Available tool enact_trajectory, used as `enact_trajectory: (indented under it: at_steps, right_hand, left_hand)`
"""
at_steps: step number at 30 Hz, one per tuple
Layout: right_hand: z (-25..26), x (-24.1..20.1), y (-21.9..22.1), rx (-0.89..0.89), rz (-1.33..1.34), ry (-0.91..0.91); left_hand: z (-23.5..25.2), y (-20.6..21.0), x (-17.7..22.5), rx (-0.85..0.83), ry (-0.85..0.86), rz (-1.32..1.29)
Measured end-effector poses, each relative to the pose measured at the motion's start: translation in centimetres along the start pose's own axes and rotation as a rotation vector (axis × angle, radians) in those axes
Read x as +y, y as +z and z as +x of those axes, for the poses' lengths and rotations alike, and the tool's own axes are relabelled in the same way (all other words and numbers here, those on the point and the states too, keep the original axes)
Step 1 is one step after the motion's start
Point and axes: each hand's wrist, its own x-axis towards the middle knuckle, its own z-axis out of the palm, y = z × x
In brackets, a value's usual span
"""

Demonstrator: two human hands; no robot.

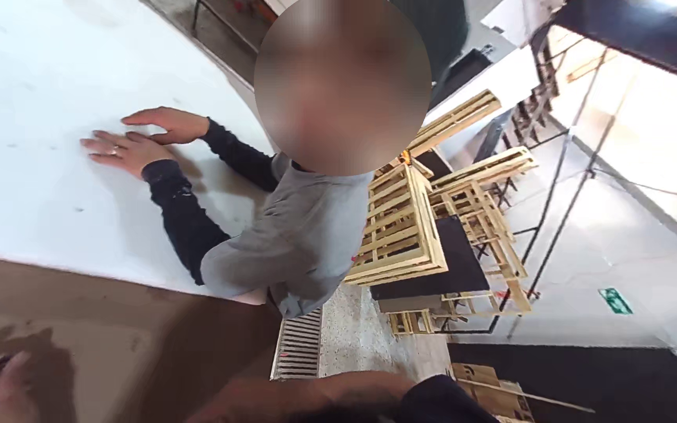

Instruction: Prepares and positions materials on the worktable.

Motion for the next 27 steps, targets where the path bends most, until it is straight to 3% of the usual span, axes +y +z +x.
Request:
enact_trajectory:
  at_steps: [5, 19, 27]
  right_hand:
    - [0.2, 1.6, 1.1, -0.041, 0.041, -0.123]
    - [0.4, 1.7, 1.7, -0.061, 0.036, -0.136]
    - [0.7, 2.0, 1.9, 0.035, 0.086, -0.135]
  left_hand:
    - [-0.2, -0.8, 1.5, -0.053, -0.122, 0.037]
    - [-0.2, -0.8, 1.4, -0.043, -0.104, 0.028]
    - [-0.3, -0.8, 1.3, -0.035, -0.125, 0.009]
